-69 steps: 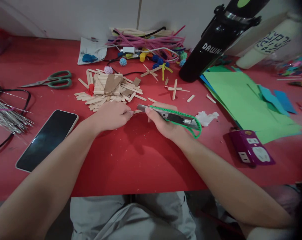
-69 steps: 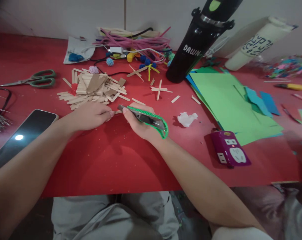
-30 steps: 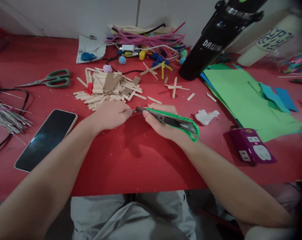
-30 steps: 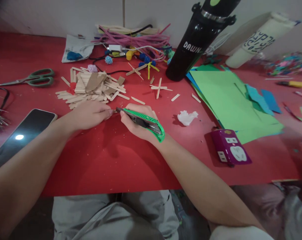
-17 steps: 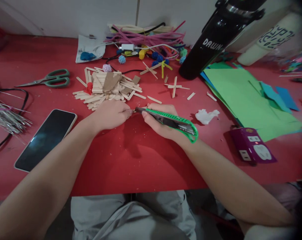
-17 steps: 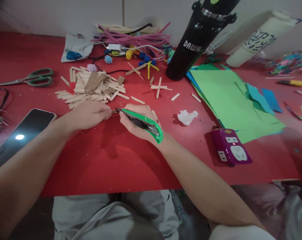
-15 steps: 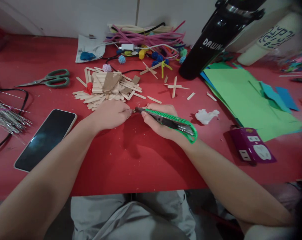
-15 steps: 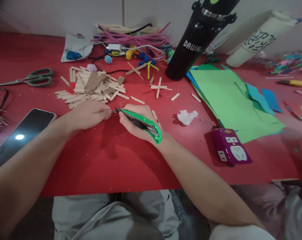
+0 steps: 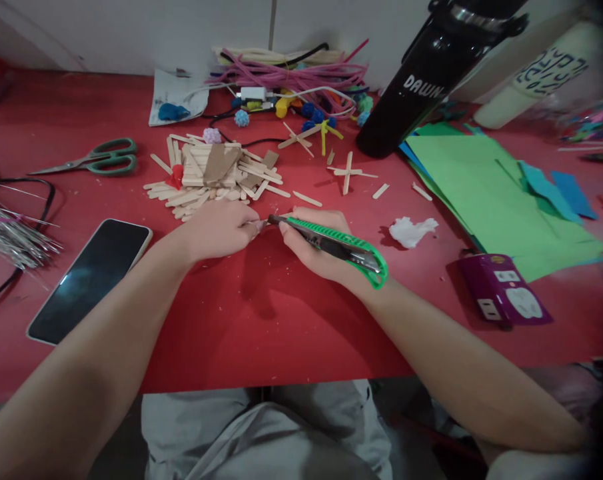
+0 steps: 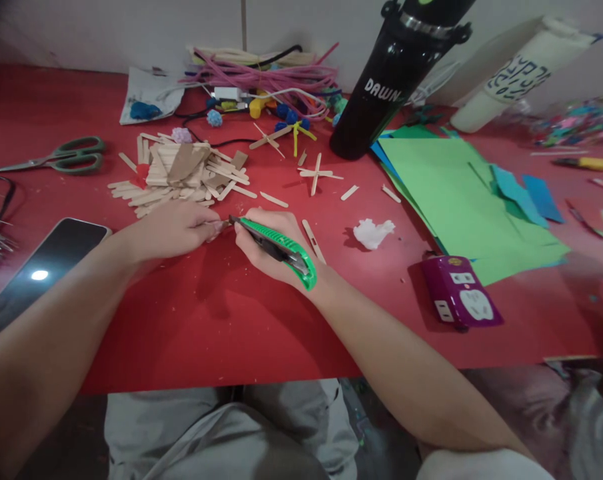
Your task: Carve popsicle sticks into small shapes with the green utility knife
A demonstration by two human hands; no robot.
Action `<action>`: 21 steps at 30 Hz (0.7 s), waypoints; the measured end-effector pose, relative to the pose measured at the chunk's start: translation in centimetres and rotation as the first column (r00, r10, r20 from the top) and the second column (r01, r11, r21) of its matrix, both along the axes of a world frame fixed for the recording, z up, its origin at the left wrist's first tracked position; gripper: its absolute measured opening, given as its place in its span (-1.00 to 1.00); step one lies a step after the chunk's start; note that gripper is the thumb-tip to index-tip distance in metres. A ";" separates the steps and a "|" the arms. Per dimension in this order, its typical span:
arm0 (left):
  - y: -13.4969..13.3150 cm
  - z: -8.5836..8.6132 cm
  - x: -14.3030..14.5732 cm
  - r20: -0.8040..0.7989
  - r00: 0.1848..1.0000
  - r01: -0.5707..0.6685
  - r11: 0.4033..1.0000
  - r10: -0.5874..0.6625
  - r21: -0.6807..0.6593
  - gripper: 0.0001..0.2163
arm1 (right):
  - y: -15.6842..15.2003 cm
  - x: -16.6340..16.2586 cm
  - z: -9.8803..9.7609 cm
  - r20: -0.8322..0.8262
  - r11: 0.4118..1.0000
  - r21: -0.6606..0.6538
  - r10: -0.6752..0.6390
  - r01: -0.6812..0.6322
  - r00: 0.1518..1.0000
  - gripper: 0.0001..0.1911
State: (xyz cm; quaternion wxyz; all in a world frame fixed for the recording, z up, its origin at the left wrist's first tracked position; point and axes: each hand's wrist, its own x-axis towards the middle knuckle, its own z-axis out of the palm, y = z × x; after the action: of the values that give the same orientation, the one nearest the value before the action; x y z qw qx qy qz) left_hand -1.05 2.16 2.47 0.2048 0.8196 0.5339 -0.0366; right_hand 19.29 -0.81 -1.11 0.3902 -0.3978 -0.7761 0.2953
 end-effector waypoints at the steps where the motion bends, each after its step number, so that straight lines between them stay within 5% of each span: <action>1: 0.0 0.0 0.0 -0.004 1.000 -0.003 1.000 0.003 -0.005 -0.75 | 0.0 0.0 0.0 -0.005 1.000 -0.004 -0.007 0.007 1.000 -0.62; 21: 0.1 0.0 0.0 -0.012 1.000 0.018 1.000 -0.018 -0.004 -0.76 | -0.4 -0.2 0.3 0.008 0.996 0.076 0.053 -0.053 0.999 -0.69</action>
State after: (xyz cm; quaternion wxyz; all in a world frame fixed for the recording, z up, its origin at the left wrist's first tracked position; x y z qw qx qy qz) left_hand -1.05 2.27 2.47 0.2030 0.8236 0.5278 -0.0445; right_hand 19.05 -1.20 -0.82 0.3946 -0.3628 -0.7983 0.2746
